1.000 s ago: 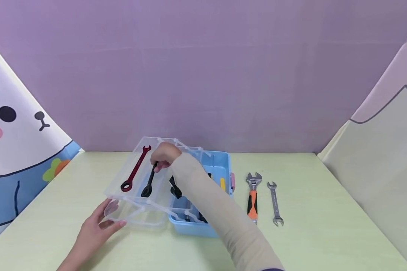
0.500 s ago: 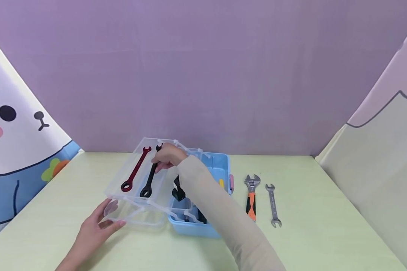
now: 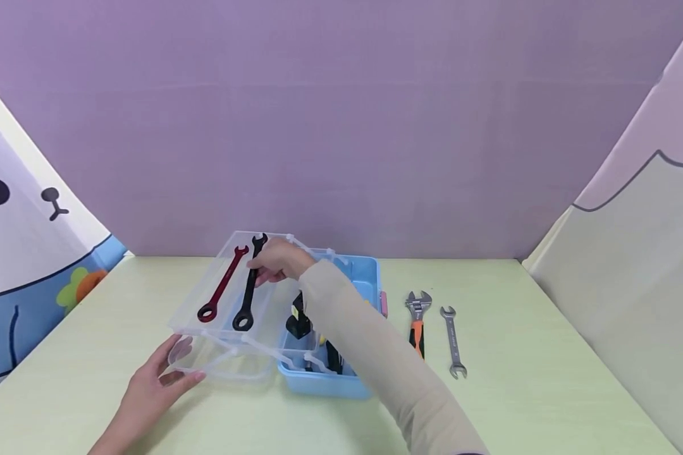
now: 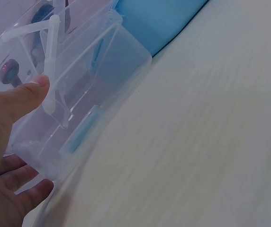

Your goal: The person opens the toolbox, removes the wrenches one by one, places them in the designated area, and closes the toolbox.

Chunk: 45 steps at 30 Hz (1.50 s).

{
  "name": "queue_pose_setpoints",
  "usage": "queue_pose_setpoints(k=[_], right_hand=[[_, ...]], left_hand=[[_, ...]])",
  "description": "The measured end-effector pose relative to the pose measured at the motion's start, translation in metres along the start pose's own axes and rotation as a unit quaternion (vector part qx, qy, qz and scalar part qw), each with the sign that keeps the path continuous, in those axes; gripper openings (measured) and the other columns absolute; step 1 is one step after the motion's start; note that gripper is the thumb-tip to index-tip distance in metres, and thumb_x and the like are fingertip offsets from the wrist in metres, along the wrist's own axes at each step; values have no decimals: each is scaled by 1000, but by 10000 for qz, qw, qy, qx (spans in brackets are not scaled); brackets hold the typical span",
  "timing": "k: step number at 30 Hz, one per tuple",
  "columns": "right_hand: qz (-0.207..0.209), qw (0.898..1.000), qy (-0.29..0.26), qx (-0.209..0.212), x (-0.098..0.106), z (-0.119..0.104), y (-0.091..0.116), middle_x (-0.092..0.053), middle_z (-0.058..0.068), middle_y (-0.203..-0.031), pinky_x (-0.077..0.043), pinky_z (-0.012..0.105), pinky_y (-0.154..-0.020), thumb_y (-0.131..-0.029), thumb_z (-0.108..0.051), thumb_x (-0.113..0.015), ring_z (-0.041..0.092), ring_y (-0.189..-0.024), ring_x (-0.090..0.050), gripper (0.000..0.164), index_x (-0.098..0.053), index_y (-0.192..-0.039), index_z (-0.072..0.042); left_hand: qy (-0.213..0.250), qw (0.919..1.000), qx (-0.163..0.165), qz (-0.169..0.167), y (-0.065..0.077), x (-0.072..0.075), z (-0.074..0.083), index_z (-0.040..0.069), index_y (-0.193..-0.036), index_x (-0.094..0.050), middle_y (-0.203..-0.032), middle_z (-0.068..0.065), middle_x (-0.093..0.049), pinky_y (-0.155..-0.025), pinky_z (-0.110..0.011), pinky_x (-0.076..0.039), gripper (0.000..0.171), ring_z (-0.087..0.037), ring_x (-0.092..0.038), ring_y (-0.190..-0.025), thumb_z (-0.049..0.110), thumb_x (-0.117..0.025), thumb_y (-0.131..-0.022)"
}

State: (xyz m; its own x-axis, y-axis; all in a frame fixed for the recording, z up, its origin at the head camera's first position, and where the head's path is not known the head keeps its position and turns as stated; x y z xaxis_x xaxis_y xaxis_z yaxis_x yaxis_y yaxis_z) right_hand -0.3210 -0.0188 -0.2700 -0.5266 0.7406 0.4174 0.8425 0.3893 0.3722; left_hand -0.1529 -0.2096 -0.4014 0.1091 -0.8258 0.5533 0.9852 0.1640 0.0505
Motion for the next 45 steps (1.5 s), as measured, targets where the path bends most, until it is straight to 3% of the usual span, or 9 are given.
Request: queue_pose_setpoints(k=[6, 12, 20, 31, 34, 41, 45], right_hand=[[124, 9988, -470, 56, 8, 1, 2, -65, 6, -70, -47, 19, -46, -95, -18, -60, 12, -52, -60, 15, -58, -94, -3], [109, 9961, -862, 114, 14, 4, 3, -62, 8, -70, -52, 21, -49, -96, -14, -56, 14, -51, -58, 13, -51, -100, -2], [-40, 9955, -942, 50, 21, 8, 7, -58, 6, -68, -51, 19, -48, -98, -14, -54, 12, -50, -54, 21, -53, -108, 4], [161, 9946, -1021, 43, 51, 20, 22, -65, 13, -85, -51, 20, -50, -98, -16, -53, 13, -52, -53, 36, -50, -124, 8], [351, 9942, -1011, 36, 61, 28, 28, -63, 10, -78, -51, 20, -50, -98, -16, -53, 12, -52, -53, 34, -50, -122, 8], [697, 9926, -991, 21, 86, 49, 42, -57, 5, -74, -52, 21, -53, -97, -18, -55, 12, -54, -53, 18, -49, -101, -1], [793, 9930, -872, 32, 99, 58, 53, -59, 4, -73, -52, 21, -55, -97, -20, -55, 12, -55, -54, 20, -52, -101, -1]], left_hand=[[25, 9999, -118, 33, -1, -3, 2, 8, -151, -21, -147, -28, -36, -91, -42, -54, 96, -43, -54, -119, 38, -77, -79], [11, 9999, -122, 116, 1, -2, 0, 8, -151, -22, -145, -29, -38, -88, -40, -55, 95, -42, -57, -115, 36, -77, -79], [97, 9996, -183, 177, 3, -2, 0, 8, -150, -23, -145, -28, -40, -88, -39, -56, 94, -41, -57, -114, 34, -78, -79], [244, 9987, -375, 240, -1, -7, 4, 8, -149, -26, -143, -28, -41, -87, -39, -56, 90, -41, -59, -112, 30, -78, -79], [208, 9989, -368, 179, -4, -8, 5, 8, -149, -26, -143, -29, -40, -87, -39, -56, 90, -42, -59, -112, 32, -78, -79], [183, 9989, -401, 129, -6, -11, 6, 8, -149, -27, -143, -29, -41, -86, -39, -56, 90, -41, -60, -111, 32, -78, -79], [201, 9987, -443, 146, -6, -11, 6, 8, -149, -27, -143, -29, -42, -86, -38, -56, 90, -41, -59, -111, 31, -78, -79]])
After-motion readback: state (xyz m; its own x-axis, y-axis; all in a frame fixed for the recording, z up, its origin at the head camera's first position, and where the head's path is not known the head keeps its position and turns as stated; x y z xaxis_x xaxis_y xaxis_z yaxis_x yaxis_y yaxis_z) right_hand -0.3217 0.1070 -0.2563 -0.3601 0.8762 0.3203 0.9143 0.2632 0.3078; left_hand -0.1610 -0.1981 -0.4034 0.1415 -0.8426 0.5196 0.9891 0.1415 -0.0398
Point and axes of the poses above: each hand's wrist, its own y-axis away from the middle knuckle, its own x-axis out of the back of the hand, z = x × y, the point moved 3 cm from there along -y, towards the middle knuckle
